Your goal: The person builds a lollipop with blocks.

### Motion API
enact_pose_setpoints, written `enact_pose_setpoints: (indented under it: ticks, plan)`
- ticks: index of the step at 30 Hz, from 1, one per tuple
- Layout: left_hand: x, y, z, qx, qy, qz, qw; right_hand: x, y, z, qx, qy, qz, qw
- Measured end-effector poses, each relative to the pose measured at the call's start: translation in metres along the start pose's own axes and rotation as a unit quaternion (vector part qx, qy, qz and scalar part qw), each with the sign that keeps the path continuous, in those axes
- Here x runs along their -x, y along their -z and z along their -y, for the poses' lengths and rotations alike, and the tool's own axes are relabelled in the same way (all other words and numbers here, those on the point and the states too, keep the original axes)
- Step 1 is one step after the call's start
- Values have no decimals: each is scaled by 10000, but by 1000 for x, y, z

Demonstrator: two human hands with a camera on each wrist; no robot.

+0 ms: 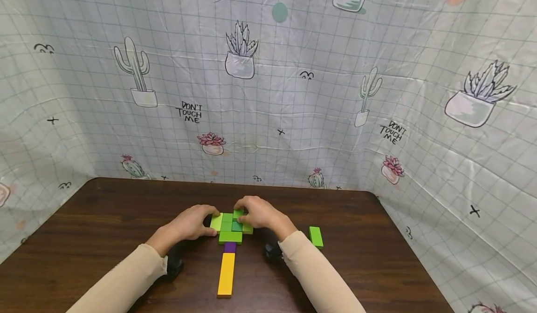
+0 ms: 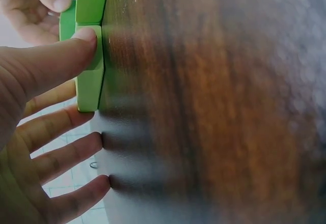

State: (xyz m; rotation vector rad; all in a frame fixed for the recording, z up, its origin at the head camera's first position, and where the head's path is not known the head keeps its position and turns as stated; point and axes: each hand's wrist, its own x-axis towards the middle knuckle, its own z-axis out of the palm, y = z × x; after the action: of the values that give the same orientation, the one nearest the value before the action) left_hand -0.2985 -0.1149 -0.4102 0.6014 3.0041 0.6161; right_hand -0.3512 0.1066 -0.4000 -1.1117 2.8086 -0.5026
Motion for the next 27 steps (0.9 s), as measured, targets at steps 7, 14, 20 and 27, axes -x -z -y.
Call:
enact_pose_setpoints:
  ticks: [7, 14, 20, 27]
  plan:
    - [-1, 0, 0, 6, -27, -29, 10000, -2, -3, -4, -138, -9, 52, 9999]
    - [-1, 0, 1, -6, -4, -36, 10000, -3, -6, -7, -259, -46, 113, 9996]
    - [-1, 1, 1, -9, 8, -42, 10000, -4, -7, -8, -281, 28, 101, 9995]
    - [0, 1, 0, 48, 1, -17, 10000, -3, -8, -7, -264, 48, 95, 9996]
